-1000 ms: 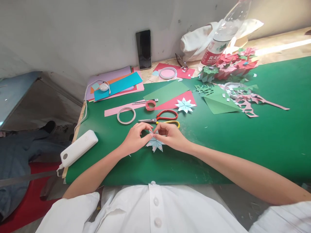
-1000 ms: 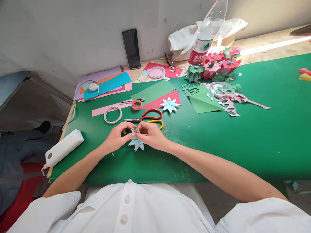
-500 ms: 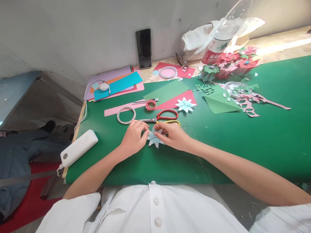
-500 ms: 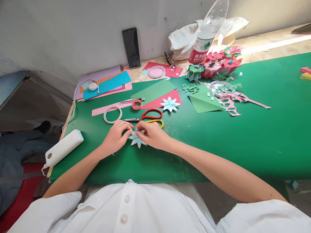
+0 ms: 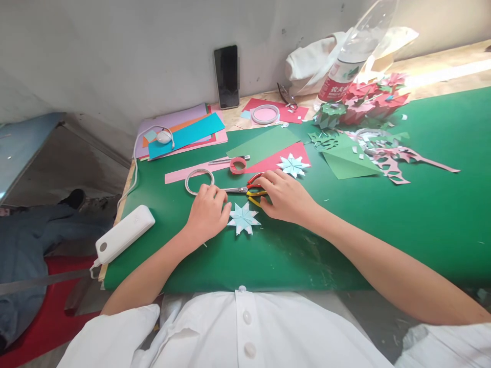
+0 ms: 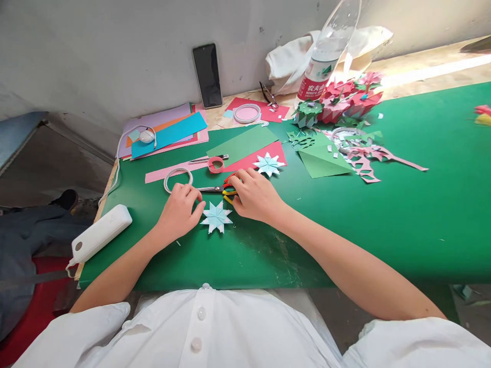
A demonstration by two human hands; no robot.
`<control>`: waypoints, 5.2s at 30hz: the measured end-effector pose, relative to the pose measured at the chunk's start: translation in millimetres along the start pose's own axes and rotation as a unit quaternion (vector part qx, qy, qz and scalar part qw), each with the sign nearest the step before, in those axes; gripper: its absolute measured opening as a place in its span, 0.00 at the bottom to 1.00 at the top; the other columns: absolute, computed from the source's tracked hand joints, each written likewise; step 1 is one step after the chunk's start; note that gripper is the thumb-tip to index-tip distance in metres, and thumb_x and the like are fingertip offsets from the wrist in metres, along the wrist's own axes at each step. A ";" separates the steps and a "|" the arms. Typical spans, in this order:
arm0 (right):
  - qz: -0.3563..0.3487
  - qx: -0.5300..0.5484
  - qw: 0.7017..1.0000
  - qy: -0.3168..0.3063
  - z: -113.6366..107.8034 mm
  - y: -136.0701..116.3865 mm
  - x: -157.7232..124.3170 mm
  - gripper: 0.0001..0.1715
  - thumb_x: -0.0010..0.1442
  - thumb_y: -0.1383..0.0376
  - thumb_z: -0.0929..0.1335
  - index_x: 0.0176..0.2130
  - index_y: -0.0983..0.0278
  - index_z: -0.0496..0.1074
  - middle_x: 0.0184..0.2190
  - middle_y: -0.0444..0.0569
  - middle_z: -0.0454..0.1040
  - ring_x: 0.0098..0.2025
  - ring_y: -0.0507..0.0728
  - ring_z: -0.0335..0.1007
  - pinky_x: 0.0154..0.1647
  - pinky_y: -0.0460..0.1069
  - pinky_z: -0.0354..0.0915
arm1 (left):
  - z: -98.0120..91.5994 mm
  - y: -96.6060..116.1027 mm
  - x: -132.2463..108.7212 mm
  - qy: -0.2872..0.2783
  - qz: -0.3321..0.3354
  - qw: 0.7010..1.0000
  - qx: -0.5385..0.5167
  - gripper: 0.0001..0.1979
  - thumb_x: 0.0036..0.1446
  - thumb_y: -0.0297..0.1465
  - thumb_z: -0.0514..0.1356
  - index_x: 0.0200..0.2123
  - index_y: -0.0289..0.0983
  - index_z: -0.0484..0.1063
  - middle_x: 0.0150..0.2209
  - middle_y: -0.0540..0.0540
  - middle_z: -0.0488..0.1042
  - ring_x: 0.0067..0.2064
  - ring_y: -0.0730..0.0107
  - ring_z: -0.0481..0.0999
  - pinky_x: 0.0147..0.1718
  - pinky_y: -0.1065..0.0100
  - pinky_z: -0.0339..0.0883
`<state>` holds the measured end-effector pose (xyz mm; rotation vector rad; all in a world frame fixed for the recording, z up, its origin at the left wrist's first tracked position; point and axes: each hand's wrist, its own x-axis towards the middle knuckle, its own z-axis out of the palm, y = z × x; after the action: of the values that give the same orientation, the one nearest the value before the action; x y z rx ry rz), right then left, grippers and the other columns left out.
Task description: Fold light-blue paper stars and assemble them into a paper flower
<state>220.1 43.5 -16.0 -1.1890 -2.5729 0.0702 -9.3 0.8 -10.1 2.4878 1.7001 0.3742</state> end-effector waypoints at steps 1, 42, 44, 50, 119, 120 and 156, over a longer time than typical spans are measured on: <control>0.000 -0.016 1.000 -0.017 0.3 1.9 1.0 0.19 0.56 0.71 0.64 0.47 0.69 0.72 0.46 0.60 0.74 0.44 0.63 0.67 0.46 0.54 0.63 | -0.4 -2.6 1.0 0.014 -0.012 0.999 0.029 0.07 0.62 0.29 0.54 0.39 0.35 0.71 0.41 0.37 0.72 0.46 0.50 0.66 0.45 0.53 0.64; 0.031 -0.027 0.990 0.132 5.8 5.6 2.0 0.28 0.56 0.45 0.69 0.42 0.65 0.65 0.38 0.56 0.74 0.39 0.63 0.68 0.40 0.54 0.63 | -23.3 -2.2 6.4 0.058 -0.071 0.928 -0.361 0.13 0.59 0.26 0.59 0.47 0.42 0.64 0.37 0.51 0.83 0.43 0.67 0.85 0.44 0.67 0.78; 0.025 -0.036 0.988 0.147 7.3 5.6 2.5 0.27 0.55 0.47 0.69 0.42 0.66 0.66 0.38 0.56 0.74 0.40 0.63 0.69 0.41 0.54 0.63 | -22.0 -1.1 5.0 0.057 -0.057 0.927 -0.367 0.13 0.60 0.26 0.59 0.47 0.42 0.64 0.37 0.51 0.83 0.43 0.67 0.85 0.44 0.67 0.78; 0.017 -0.053 0.983 0.175 7.9 5.0 0.5 0.22 0.55 0.52 0.70 0.41 0.66 0.69 0.37 0.53 0.75 0.39 0.60 0.70 0.34 0.51 0.59 | -17.6 0.2 3.9 0.061 -0.023 0.928 -0.367 0.11 0.61 0.28 0.60 0.47 0.41 0.66 0.38 0.51 0.81 0.43 0.67 0.85 0.44 0.70 0.78; 0.059 0.041 0.997 0.005 12.6 13.1 1.8 0.15 0.60 0.65 0.66 0.47 0.66 0.71 0.46 0.56 0.76 0.45 0.61 0.73 0.38 0.51 0.66 | -12.5 -9.9 9.7 0.053 -0.061 0.988 -0.134 0.11 0.62 0.31 0.57 0.49 0.41 0.68 0.34 0.49 0.76 0.37 0.67 0.74 0.32 0.69 0.62; 0.058 0.053 0.997 0.004 13.7 13.9 1.6 0.15 0.61 0.65 0.66 0.48 0.66 0.70 0.47 0.56 0.76 0.46 0.61 0.73 0.40 0.52 0.67 | -12.9 -10.6 9.7 0.071 -0.061 0.986 -0.138 0.11 0.62 0.31 0.57 0.49 0.41 0.68 0.34 0.50 0.76 0.37 0.68 0.74 0.33 0.69 0.62; 0.115 0.483 0.868 -0.012 -6.9 -31.8 -8.1 0.18 0.59 0.53 0.71 0.41 0.64 0.72 0.30 0.45 0.71 0.29 0.51 0.66 0.32 0.47 0.66 | -8.2 18.8 7.4 0.002 -0.228 0.789 -0.570 0.19 0.45 0.34 0.71 0.37 0.38 0.67 0.27 0.52 0.79 0.28 0.77 0.73 0.31 0.71 0.60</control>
<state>203.7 16.0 -6.1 -1.0233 -1.8952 1.2549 8.1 0.3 3.1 1.1619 1.3294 0.9653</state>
